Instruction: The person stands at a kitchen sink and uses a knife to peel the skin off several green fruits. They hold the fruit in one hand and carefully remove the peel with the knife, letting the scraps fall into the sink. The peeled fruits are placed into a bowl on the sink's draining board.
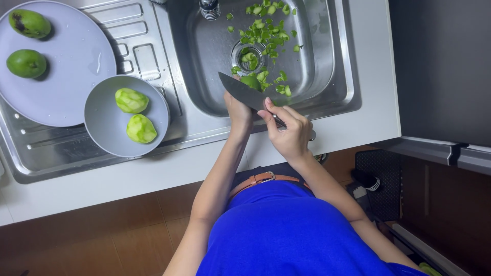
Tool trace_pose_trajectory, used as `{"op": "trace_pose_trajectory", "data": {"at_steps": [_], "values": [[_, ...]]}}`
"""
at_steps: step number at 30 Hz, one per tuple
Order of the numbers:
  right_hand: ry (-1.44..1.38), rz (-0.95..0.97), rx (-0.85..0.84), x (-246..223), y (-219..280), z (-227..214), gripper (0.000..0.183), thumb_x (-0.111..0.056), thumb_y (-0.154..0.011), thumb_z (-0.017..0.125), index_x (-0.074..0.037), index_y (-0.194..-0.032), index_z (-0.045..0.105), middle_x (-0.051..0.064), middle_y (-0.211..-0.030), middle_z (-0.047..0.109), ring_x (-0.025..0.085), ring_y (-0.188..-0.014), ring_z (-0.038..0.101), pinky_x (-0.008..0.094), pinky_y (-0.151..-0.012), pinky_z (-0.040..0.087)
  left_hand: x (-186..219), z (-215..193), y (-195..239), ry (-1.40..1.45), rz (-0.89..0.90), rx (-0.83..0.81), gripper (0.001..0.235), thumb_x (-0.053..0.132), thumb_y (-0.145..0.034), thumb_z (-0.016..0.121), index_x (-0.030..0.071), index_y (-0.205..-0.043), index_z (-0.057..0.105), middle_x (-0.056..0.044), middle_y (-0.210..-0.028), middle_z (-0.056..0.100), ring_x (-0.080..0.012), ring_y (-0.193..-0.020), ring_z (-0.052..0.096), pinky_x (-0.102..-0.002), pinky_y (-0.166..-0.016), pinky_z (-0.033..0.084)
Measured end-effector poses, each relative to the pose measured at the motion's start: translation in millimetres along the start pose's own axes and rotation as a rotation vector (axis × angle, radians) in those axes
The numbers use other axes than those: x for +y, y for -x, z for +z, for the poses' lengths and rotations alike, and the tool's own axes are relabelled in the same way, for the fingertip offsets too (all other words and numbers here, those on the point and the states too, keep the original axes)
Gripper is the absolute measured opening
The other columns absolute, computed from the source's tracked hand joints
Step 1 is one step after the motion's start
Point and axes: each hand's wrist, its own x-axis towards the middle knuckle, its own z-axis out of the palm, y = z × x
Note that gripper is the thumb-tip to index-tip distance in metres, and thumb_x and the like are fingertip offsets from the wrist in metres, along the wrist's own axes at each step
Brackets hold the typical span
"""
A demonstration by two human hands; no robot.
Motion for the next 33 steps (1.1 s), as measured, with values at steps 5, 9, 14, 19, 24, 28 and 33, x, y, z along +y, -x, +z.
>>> {"op": "trace_pose_trajectory", "data": {"at_steps": [5,9,14,19,24,28,33], "values": [[0.020,0.018,0.034,18,-27,15,0.017,-0.016,-0.093,0.080,-0.006,-0.107,0.079,0.008,-0.082,0.075,0.019,-0.068,0.070,0.031,-0.060,0.050,-34,-6,7,-0.111,0.149,-0.025,0.029,0.025,-0.108,0.049,0.002,-0.101,0.064,-0.008,-0.092,0.066,-0.0112,-0.082,0.061,-0.026,-0.072,0.051],[-0.217,0.188,0.052,75,-49,24,0.018,-0.021,-0.103,0.072,-0.004,-0.103,0.077,0.003,-0.085,0.075,0.008,-0.076,0.065,0.025,-0.065,0.051,37,26,46,-0.052,-0.161,-0.087,0.029,0.033,-0.104,0.045,0.007,-0.099,0.056,-0.008,-0.077,0.059,-0.0146,-0.052,0.059,-0.028,-0.037,0.046],[-0.248,0.374,0.010,54,-39,11,0.028,-0.025,-0.102,0.074,0.001,-0.111,0.080,0.003,-0.073,0.071,0.004,-0.065,0.054,0.024,-0.057,0.041,57,20,14,0.100,-0.268,-0.113,0.036,0.043,-0.103,0.043,0.009,-0.110,0.052,-0.012,-0.079,0.067,-0.0174,-0.048,0.059,-0.025,-0.035,0.041],[-0.282,0.303,0.022,18,-15,8,0.027,-0.021,-0.101,0.073,0.002,-0.116,0.076,0.009,-0.087,0.077,0.006,-0.075,0.065,0.023,-0.065,0.052,60,12,8,0.213,-0.309,-0.147,0.036,0.046,-0.108,0.044,0.010,-0.109,0.046,-0.008,-0.081,0.061,-0.0157,-0.052,0.059,-0.022,-0.035,0.033],[-0.177,0.135,0.022,-14,5,16,0.021,-0.014,-0.098,0.076,0.003,-0.111,0.076,0.016,-0.101,0.079,0.018,-0.089,0.078,0.028,-0.075,0.059,66,8,12,0.220,-0.201,-0.078,0.030,0.044,-0.104,0.043,0.016,-0.112,0.050,-0.002,-0.079,0.057,-0.0089,-0.050,0.055,-0.022,-0.032,0.031],[-0.179,0.126,0.018,-24,7,21,0.019,-0.013,-0.099,0.076,0.003,-0.110,0.076,0.015,-0.100,0.079,0.020,-0.088,0.079,0.028,-0.075,0.059,35,-10,0,0.145,-0.160,-0.013,0.032,0.045,-0.109,0.044,0.013,-0.108,0.045,-0.003,-0.079,0.056,-0.0098,-0.053,0.055,-0.023,-0.037,0.038],[-0.133,0.131,0.020,-33,7,28,0.018,-0.013,-0.097,0.077,0.001,-0.108,0.077,0.013,-0.094,0.079,0.018,-0.078,0.077,0.028,-0.067,0.056,73,5,5,0.195,-0.157,0.017,0.033,0.044,-0.104,0.048,0.011,-0.109,0.049,-0.002,-0.085,0.060,-0.0119,-0.067,0.064,-0.029,-0.054,0.054]]}}
